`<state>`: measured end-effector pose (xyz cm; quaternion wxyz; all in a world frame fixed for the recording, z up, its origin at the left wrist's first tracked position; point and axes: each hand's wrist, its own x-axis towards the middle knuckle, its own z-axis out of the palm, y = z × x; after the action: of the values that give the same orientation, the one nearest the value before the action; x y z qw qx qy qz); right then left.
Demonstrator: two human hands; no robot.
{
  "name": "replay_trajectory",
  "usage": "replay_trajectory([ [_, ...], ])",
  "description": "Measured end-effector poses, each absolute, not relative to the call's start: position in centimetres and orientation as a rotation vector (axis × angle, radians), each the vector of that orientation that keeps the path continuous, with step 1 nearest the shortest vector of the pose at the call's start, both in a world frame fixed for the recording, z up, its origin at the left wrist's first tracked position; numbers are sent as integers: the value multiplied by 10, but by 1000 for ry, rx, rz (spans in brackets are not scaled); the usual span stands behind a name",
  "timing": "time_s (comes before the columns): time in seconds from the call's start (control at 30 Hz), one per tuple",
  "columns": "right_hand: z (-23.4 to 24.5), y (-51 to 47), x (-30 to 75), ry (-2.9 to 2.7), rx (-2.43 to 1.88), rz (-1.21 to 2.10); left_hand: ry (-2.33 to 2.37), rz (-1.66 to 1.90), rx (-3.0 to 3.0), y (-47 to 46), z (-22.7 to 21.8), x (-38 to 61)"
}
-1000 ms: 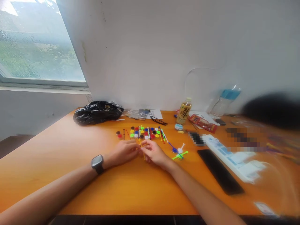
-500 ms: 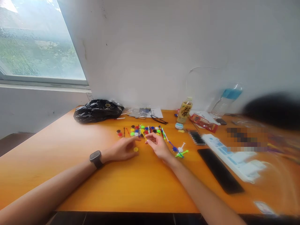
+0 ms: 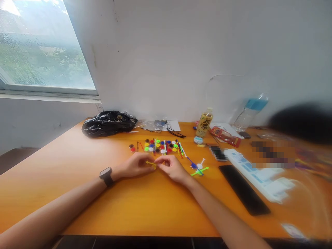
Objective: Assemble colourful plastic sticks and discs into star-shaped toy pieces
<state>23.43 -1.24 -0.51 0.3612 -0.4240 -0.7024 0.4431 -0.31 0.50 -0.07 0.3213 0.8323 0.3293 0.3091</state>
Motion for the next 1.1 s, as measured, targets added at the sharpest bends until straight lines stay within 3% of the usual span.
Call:
replay_trajectory([
  [0.7, -5, -10, 236, -1804, -1171, 1050, 974, 873, 1997, 2, 4, -5],
  [1.1, -7, -10, 235, -1873, -1167, 1087, 802, 773, 2296, 4, -1, -2],
])
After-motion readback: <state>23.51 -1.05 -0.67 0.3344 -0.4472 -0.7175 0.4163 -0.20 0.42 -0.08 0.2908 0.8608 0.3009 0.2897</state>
